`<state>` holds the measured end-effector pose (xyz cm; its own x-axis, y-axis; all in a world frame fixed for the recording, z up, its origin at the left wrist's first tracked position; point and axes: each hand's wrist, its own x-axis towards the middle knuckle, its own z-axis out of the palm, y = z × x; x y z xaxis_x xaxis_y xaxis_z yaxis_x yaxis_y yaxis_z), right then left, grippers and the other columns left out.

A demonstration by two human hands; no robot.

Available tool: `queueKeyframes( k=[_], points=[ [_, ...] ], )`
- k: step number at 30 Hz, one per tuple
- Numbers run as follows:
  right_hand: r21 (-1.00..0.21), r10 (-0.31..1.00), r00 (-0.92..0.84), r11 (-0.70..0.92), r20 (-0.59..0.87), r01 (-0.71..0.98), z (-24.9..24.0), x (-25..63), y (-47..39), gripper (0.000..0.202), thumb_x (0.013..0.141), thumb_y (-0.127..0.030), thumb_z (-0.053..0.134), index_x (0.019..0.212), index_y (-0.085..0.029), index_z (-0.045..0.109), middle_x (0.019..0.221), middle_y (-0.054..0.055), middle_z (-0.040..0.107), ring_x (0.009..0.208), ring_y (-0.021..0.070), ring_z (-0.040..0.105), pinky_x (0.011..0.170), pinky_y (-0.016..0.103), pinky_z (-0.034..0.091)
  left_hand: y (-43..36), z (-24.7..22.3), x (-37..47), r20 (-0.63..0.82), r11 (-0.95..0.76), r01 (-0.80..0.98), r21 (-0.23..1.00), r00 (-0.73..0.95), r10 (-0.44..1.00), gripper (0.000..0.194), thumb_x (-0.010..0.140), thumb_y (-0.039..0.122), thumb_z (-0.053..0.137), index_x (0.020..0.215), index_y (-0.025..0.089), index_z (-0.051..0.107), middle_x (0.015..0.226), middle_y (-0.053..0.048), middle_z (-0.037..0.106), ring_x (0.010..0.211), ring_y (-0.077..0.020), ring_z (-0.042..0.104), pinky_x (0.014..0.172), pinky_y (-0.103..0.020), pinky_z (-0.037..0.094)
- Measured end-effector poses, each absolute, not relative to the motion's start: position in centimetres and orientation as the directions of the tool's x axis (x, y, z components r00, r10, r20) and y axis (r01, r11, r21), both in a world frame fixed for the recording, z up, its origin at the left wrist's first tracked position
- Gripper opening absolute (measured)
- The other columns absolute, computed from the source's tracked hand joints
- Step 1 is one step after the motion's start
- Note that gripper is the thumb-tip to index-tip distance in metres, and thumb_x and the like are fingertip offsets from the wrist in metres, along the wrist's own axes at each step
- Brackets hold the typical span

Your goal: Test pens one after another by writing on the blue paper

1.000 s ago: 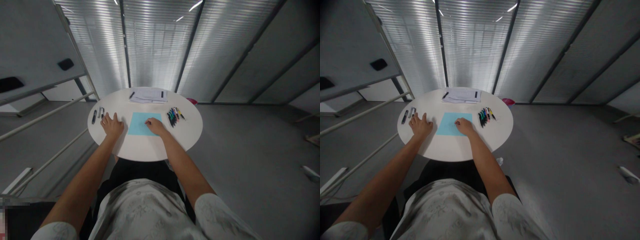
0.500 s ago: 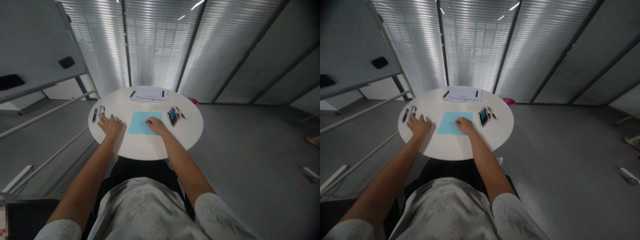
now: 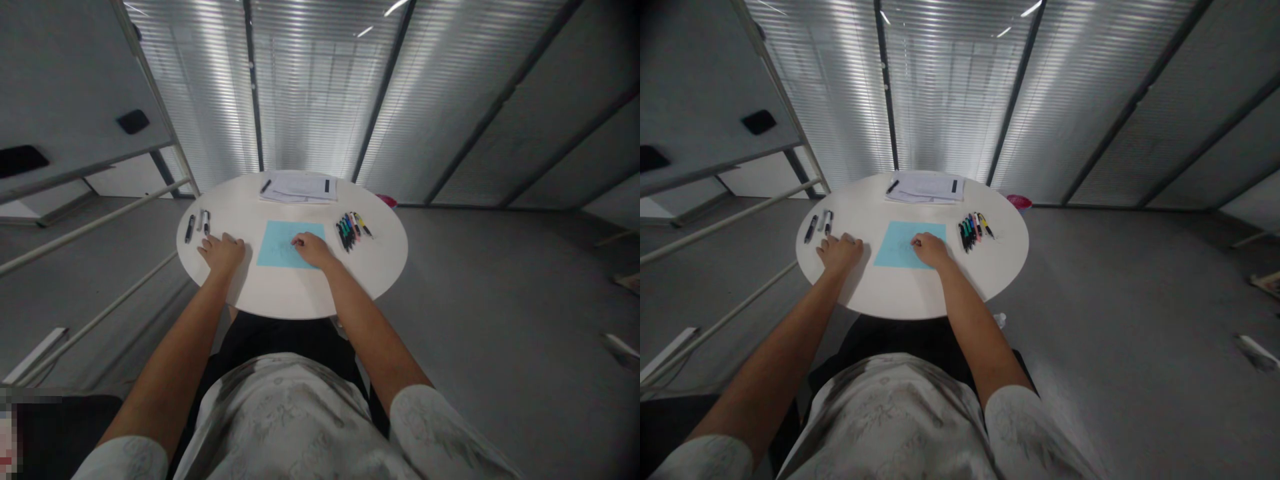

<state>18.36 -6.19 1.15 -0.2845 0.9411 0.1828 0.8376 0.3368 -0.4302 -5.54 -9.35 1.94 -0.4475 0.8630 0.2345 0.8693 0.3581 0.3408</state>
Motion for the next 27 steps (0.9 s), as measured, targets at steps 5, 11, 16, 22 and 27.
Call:
queueKeyframes(
  k=[5, 11, 16, 22, 27],
  points=[
    [-0.431, 0.941, -0.282, 0.337, 0.188, 0.837, 0.9, 18.3, -6.1, 0.022, 0.087, -0.019, 0.053, 0.100, -0.024, 0.070, 0.100, 0.004, 0.065, 0.086, 0.0154, 0.059, 0.076, 0.025, 0.043, -9.1, 1.6, -5.8, 0.246, 0.355, 0.878, 0.321, -0.439, 0.864, 0.052, 0.083, 0.041, 0.041, 0.121, 0.009, 0.057, 0.138, -0.029, 0.045, 0.132, -0.0445, 0.033, 0.101, -0.065, 0.023],
    [-0.434, 0.939, -0.283, 0.341, 0.193, 0.834, 1.0, 18.4, -6.2, 0.023, 0.086, -0.019, 0.052, 0.100, -0.024, 0.070, 0.099, 0.004, 0.065, 0.088, 0.0157, 0.060, 0.077, 0.025, 0.043, -8.7, 1.1, -5.9, 0.291, 0.359, 0.893, 0.271, -0.432, 0.854, 0.050, 0.083, 0.041, 0.040, 0.116, 0.008, 0.060, 0.134, -0.028, 0.048, 0.126, -0.0422, 0.040, 0.101, -0.059, 0.027],
    [-0.438, 0.938, -0.289, 0.345, 0.191, 0.830, 1.2, 18.5, -6.2, 0.023, 0.086, -0.018, 0.051, 0.100, -0.024, 0.069, 0.100, 0.004, 0.066, 0.089, 0.0157, 0.060, 0.079, 0.025, 0.043, -7.6, 1.8, -7.2, 0.323, 0.393, 0.878, 0.274, -0.469, 0.822, 0.052, 0.080, 0.041, 0.044, 0.116, 0.007, 0.060, 0.136, -0.029, 0.045, 0.120, -0.0415, 0.044, 0.097, -0.056, 0.033],
    [-0.445, 0.935, -0.296, 0.354, 0.198, 0.822, 0.9, 18.6, -5.9, 0.023, 0.085, -0.018, 0.052, 0.099, -0.023, 0.070, 0.099, 0.004, 0.066, 0.089, 0.0156, 0.060, 0.079, 0.025, 0.043, -7.3, 2.0, -8.5, 0.390, 0.325, 0.911, 0.253, -0.403, 0.828, 0.050, 0.079, 0.036, 0.043, 0.110, 0.003, 0.064, 0.120, -0.029, 0.055, 0.118, -0.0423, 0.044, 0.098, -0.057, 0.032],
    [-0.453, 0.937, -0.290, 0.349, 0.197, 0.821, 0.9, 18.5, -6.0, 0.024, 0.085, -0.017, 0.052, 0.099, -0.023, 0.070, 0.100, 0.004, 0.066, 0.090, 0.0157, 0.059, 0.080, 0.026, 0.043, -7.4, 1.8, -8.4, 0.410, 0.298, 0.912, 0.281, -0.394, 0.823, 0.049, 0.078, 0.034, 0.045, 0.113, 0.004, 0.063, 0.123, -0.028, 0.054, 0.117, -0.0421, 0.044, 0.097, -0.056, 0.032]
  ],
)
